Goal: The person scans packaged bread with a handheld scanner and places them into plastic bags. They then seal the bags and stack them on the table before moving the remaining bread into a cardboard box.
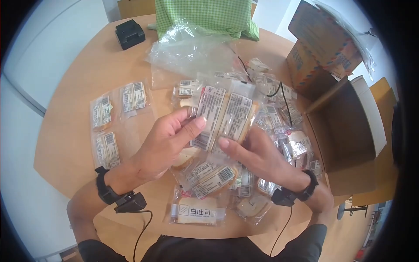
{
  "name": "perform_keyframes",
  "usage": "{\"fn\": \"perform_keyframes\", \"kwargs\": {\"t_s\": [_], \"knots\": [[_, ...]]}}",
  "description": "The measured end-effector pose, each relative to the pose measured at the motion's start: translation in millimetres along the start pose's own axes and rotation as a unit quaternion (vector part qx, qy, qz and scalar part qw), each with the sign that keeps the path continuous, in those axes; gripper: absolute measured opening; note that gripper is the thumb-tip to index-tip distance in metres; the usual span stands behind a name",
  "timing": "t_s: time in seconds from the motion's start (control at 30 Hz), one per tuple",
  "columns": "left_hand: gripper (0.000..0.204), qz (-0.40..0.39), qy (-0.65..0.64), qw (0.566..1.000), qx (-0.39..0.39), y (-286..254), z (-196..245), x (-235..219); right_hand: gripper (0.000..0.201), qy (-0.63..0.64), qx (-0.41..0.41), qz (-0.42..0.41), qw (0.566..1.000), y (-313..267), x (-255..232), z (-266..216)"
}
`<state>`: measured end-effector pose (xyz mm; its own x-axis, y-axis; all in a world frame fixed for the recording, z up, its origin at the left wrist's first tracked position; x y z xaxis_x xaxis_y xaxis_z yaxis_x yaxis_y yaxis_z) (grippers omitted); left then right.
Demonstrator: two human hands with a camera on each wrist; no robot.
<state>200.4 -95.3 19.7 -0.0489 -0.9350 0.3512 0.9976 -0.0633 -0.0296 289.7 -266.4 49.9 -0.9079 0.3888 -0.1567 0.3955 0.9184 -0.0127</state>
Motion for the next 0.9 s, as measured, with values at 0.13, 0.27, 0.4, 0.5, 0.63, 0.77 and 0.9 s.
{"fn": "perform_keyframes", "kwargs": {"t_s": [0.13,0.27,0.4,0.5,0.63,0.77,0.9], "knots": [[0.038,0.062,-0.013,0.997,0.043,-1.4,7.7,-11.6,0.065,-0.373,0.033,0.042,0.926,-28.8,-27.2,2.8],[0.033,0.124,-0.039,0.99,0.057,6.0,15.9,-26.9,0.089,-0.586,-0.024,0.063,0.808,-35.7,-34.2,14.6],[0.029,0.111,0.086,0.99,0.017,26.7,19.1,-57.3,0.092,-0.538,0.032,-0.001,0.842,-30.8,-37.1,54.4],[0.039,0.084,0.173,0.981,-0.02,37.7,33.4,-55.4,0.09,-0.516,0.016,0.022,0.856,-34.9,-33.8,45.4],[0.039,0.071,0.227,0.971,-0.01,48.7,40.5,-32.7,0.096,-0.454,-0.083,0.049,0.886,-42.8,-16.5,5.2],[0.038,0.037,0.219,0.975,-0.008,53.2,34.2,-6.0,0.103,-0.442,-0.164,0.04,0.881,-42.9,-9.9,-0.3],[0.037,0.01,0.245,0.969,-0.008,56.2,31.9,3.2,0.103,-0.43,-0.138,0.024,0.892,-40.3,-10.3,2.9]]}}
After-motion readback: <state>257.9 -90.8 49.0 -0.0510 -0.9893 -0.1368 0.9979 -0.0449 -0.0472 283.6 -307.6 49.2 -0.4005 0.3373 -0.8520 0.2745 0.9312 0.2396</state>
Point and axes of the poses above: each hand's wrist, its own y-axis towards the middle knuckle, its own x-axis out of the palm, z = x × y, the point moved 5 cm from there along y, towards the middle knuckle, and after that the axes turned 6 degrees about -z, right-handed, at the moved point
